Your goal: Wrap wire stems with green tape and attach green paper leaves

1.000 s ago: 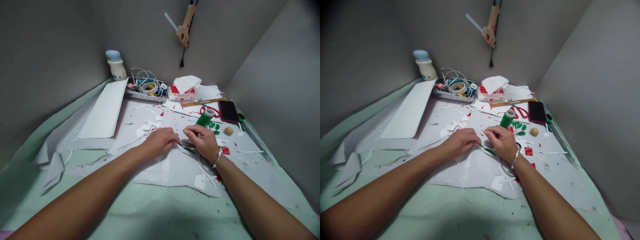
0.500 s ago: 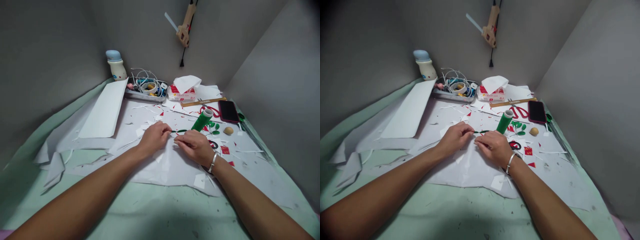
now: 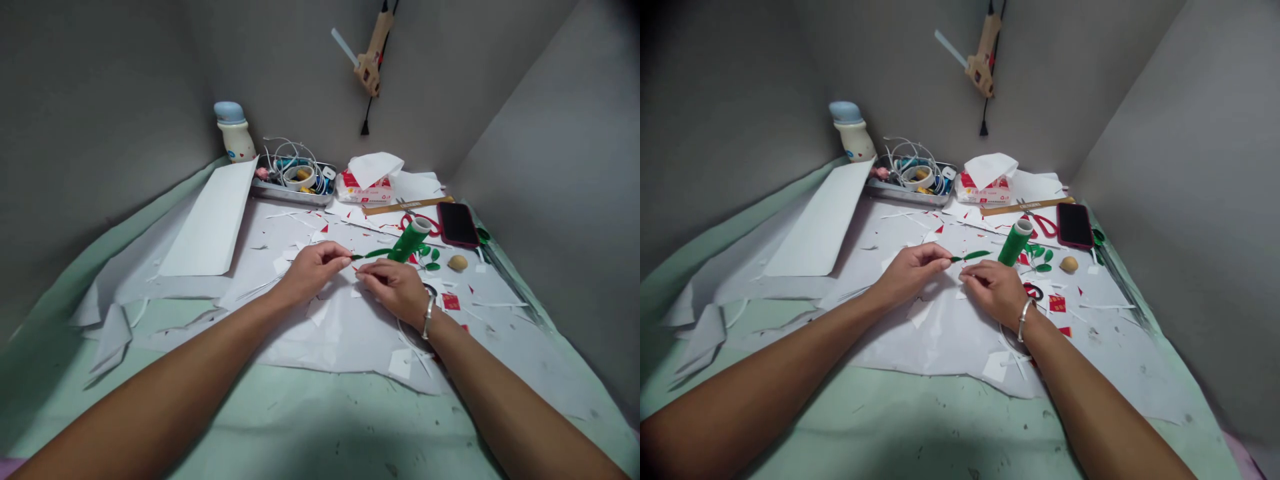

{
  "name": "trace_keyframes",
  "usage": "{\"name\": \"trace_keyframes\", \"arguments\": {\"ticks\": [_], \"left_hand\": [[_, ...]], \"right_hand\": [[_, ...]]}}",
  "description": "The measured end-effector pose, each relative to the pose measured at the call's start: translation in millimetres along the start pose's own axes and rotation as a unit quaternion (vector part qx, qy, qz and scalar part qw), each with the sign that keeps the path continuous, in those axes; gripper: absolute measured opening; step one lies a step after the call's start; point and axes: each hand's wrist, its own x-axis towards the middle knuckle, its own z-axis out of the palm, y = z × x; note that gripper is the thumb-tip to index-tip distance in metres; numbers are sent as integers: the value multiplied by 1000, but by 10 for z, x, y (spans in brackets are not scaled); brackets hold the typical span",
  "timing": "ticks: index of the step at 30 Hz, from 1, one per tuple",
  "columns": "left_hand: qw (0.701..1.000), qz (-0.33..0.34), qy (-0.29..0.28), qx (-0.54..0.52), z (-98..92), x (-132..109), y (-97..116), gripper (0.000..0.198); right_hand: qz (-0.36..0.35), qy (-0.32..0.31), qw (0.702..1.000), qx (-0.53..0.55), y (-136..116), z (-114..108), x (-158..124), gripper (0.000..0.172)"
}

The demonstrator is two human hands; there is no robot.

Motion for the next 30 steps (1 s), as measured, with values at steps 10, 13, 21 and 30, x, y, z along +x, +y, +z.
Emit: {"name": "trace_keyframes", "arguments": {"ticks": [10,13,21,30], "left_hand": [[948,117,-36,293,65,-48,-51,22],[944,162,-101,271,62,-52,-35,22],[999,32,-1,28,9,-16,29,16],[964,73,36,252,52,-27,-68,18]], "right_hand": [[-79,18,995,-51,-116,-67,-6,16],[3,77,997,6,-40,-99,21,15],[2,13,1000,3,24,-20,4,13],[-123,8,988,-89,-143,-44,-15,16]]}}
